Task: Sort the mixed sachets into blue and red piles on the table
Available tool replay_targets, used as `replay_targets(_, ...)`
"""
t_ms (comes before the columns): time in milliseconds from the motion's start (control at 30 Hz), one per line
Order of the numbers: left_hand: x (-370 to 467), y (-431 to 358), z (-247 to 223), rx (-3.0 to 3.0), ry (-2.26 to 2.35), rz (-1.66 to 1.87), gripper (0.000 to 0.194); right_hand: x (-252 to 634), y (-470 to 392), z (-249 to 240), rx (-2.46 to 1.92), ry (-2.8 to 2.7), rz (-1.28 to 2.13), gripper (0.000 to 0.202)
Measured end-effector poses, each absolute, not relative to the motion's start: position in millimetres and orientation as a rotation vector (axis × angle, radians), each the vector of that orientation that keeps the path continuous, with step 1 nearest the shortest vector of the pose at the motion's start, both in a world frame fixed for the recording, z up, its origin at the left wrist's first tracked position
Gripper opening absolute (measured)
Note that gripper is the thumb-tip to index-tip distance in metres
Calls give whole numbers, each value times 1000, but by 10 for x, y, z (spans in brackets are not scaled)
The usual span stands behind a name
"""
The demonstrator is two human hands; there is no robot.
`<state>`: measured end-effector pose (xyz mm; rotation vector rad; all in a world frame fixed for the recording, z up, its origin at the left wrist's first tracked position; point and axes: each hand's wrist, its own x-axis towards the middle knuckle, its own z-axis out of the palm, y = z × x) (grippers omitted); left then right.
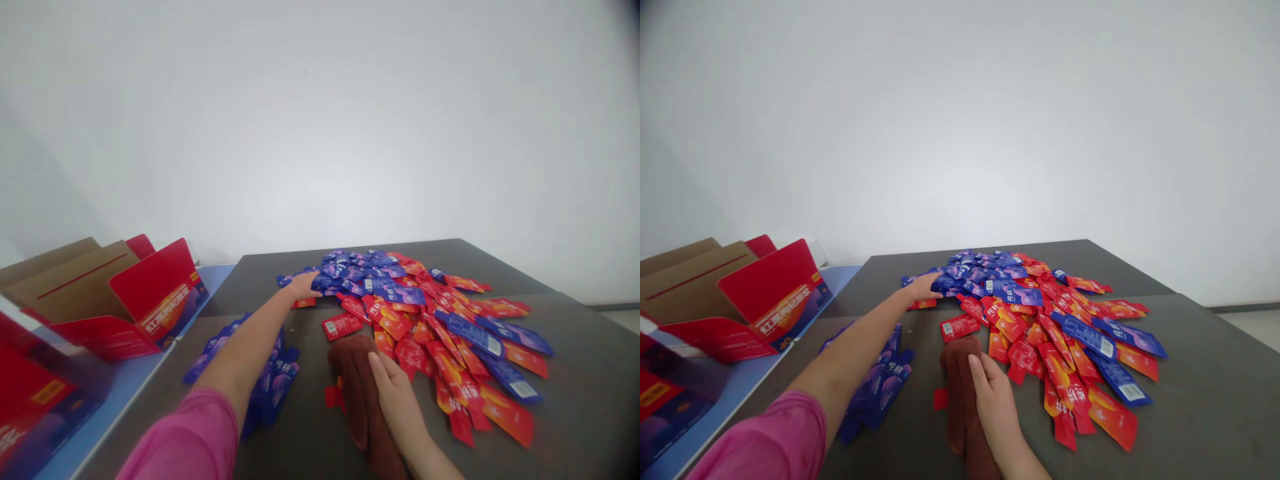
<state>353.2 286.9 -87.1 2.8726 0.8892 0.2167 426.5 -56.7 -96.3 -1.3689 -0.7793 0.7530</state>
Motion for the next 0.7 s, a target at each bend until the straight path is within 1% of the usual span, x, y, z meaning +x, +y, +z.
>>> replay_targets(67, 3662, 2887, -994, 2967, 884, 127, 64, 4268, -571, -966, -1383, -774, 748, 56)
replay_targets(167, 3788, 2839, -1131, 3082, 896, 49, 41, 4273, -574, -967, -1392, -754, 750, 55)
replay_targets(233, 3827, 2790, -1172, 3143, 901, 14, 35, 4278, -574, -971, -1392, -743, 752, 54)
replay_targets(367, 3800, 2673, -1122, 3245, 814, -33, 31, 4293, -568, -977, -1419, -757, 738, 54)
replay_targets(467, 3707, 2548, -1010, 3293, 695, -32, 22, 4307, -558, -973, -1422, -755, 736, 55)
replay_targets(567, 3581, 2398, -898, 3305, 611, 0, 25, 4318, -537, -975, -1364, -733, 748, 54)
replay_targets(700, 3422, 2227, -786, 3237, 640, 63, 29, 4325, -507, -999, -1296, -706, 759, 55)
